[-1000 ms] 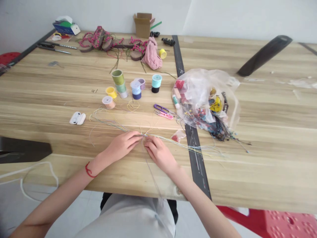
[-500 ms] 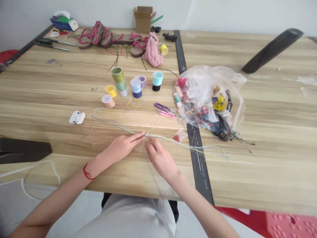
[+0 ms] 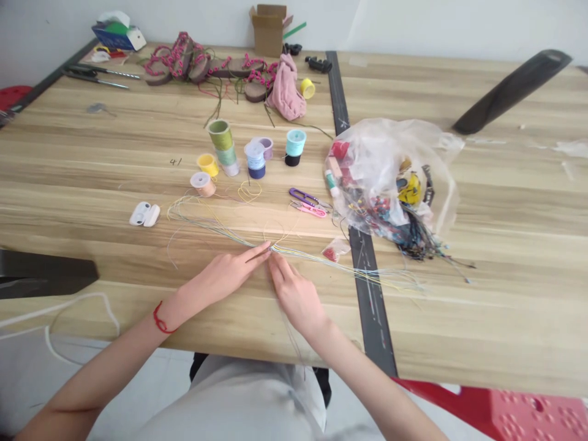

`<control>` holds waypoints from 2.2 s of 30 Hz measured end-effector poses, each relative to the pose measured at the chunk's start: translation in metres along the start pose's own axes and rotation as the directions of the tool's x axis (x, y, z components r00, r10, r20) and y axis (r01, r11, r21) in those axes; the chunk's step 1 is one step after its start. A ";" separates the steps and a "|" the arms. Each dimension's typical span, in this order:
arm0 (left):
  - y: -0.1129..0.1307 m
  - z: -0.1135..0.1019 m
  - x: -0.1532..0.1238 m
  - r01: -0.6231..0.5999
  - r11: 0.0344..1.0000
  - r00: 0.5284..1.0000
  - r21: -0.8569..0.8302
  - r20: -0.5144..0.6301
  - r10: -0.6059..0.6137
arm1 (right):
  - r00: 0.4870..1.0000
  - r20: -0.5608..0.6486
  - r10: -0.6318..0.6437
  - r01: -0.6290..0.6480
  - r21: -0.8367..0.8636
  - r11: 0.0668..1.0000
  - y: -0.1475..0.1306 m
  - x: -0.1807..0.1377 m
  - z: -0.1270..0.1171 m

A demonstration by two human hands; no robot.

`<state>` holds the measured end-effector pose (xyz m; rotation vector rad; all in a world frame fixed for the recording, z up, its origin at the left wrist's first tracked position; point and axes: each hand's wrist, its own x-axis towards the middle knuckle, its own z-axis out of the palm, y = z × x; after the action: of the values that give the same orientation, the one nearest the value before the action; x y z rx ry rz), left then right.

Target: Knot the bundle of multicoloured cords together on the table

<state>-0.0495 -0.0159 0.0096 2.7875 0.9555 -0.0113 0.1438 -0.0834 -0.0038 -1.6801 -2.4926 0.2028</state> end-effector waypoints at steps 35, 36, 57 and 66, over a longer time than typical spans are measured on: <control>-0.008 0.002 -0.002 -0.037 0.981 0.999 -0.192 -0.015 0.035 | 0.998 0.021 0.054 -0.054 -0.024 0.998 0.010 0.010 0.006; -0.008 0.001 -0.002 -0.035 0.980 0.999 -0.196 -0.013 0.033 | 0.998 0.041 0.057 -0.055 -0.036 0.998 0.010 0.011 0.006; -0.010 -0.002 -0.004 -0.088 0.995 0.996 -0.040 -0.004 0.087 | 0.965 0.210 0.155 -0.132 -0.118 0.984 0.004 0.014 -0.001; -0.012 -0.004 -0.004 -0.063 0.977 0.998 -0.201 -0.017 0.060 | 0.992 0.034 0.121 -0.126 0.289 0.949 0.020 0.009 -0.006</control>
<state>-0.0604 -0.0088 0.0112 2.6306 0.8224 0.1047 0.1599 -0.0675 -0.0012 -1.7123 -2.2341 0.5684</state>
